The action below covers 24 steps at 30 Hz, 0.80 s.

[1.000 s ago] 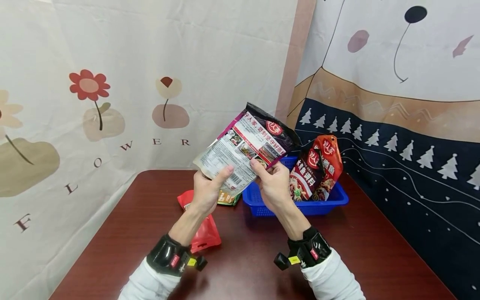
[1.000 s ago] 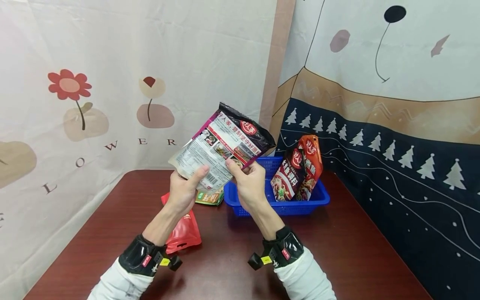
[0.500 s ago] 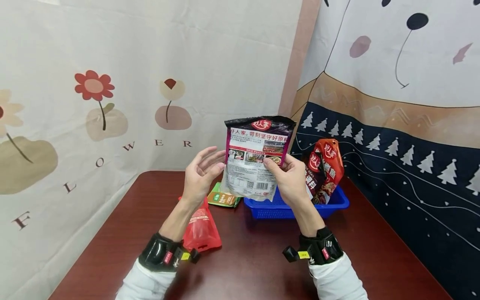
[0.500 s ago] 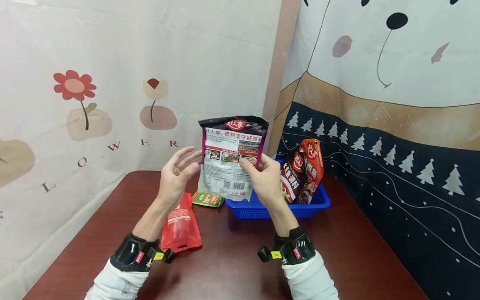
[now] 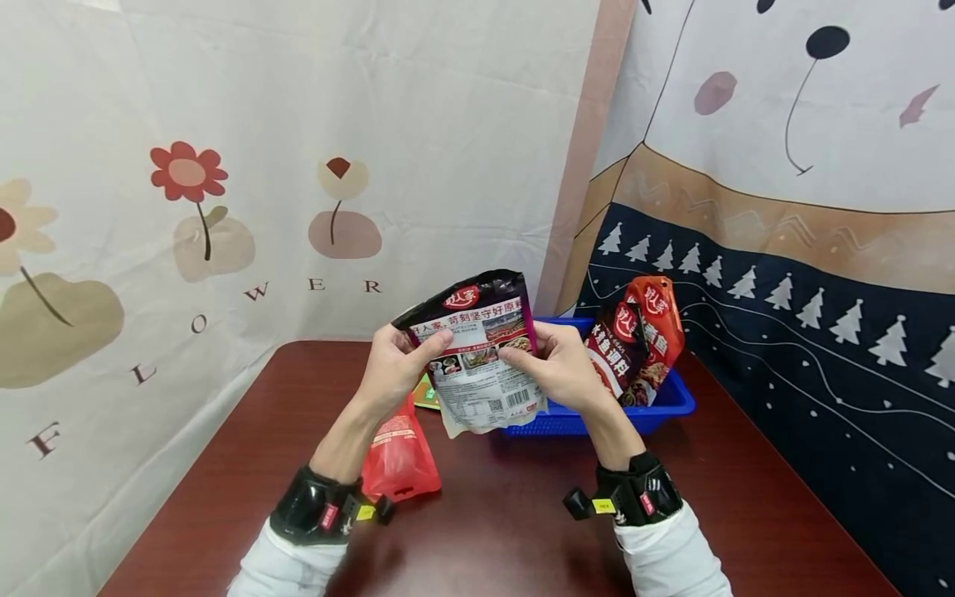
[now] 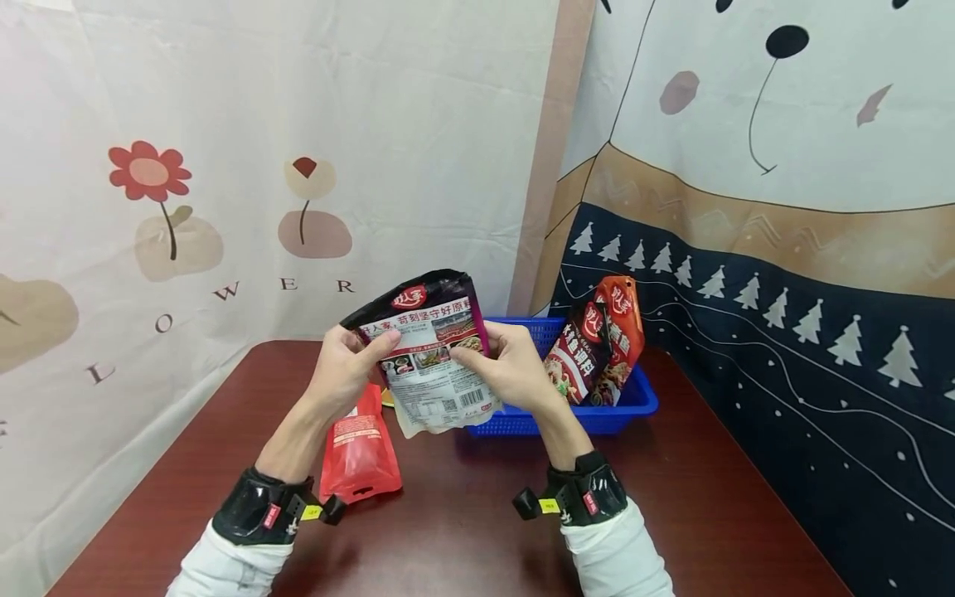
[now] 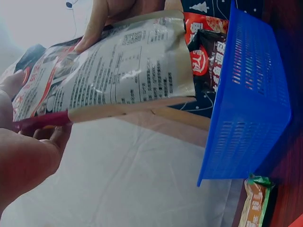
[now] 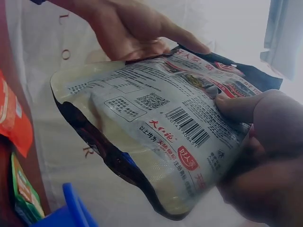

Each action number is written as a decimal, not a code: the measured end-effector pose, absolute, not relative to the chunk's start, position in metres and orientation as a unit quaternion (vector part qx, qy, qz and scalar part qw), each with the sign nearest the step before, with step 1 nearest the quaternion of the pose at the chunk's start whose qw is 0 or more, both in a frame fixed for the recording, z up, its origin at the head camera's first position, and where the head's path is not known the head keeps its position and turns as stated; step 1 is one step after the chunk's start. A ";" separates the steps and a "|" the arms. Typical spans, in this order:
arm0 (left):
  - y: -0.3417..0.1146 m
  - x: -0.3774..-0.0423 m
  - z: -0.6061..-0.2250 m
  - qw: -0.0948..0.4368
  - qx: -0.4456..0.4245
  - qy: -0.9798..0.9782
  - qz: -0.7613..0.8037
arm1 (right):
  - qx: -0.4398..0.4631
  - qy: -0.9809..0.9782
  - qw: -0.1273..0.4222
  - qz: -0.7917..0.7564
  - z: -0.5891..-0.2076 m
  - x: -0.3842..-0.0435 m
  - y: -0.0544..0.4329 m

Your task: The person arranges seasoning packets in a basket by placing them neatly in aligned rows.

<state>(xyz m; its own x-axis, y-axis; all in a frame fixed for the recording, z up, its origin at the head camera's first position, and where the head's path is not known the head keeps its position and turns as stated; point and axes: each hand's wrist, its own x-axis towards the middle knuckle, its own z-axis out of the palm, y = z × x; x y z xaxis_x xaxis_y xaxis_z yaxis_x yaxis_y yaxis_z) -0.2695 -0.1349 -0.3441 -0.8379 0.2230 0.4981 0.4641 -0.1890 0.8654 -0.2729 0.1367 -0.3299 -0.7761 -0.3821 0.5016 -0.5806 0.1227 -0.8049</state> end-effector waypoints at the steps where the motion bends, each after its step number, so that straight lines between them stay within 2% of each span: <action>1: -0.134 -0.269 -0.344 0.079 -0.268 -0.628 -0.726 | 0.326 -0.745 0.083 0.576 -0.331 -0.273 0.136; 7: -0.131 -0.266 -0.342 0.072 -0.246 -0.612 -0.748 | 0.328 -0.745 0.070 0.577 -0.332 -0.273 0.132; 24: -0.126 -0.266 -0.343 0.107 -0.222 -0.569 -0.784 | 0.327 -0.746 0.055 0.577 -0.336 -0.275 0.128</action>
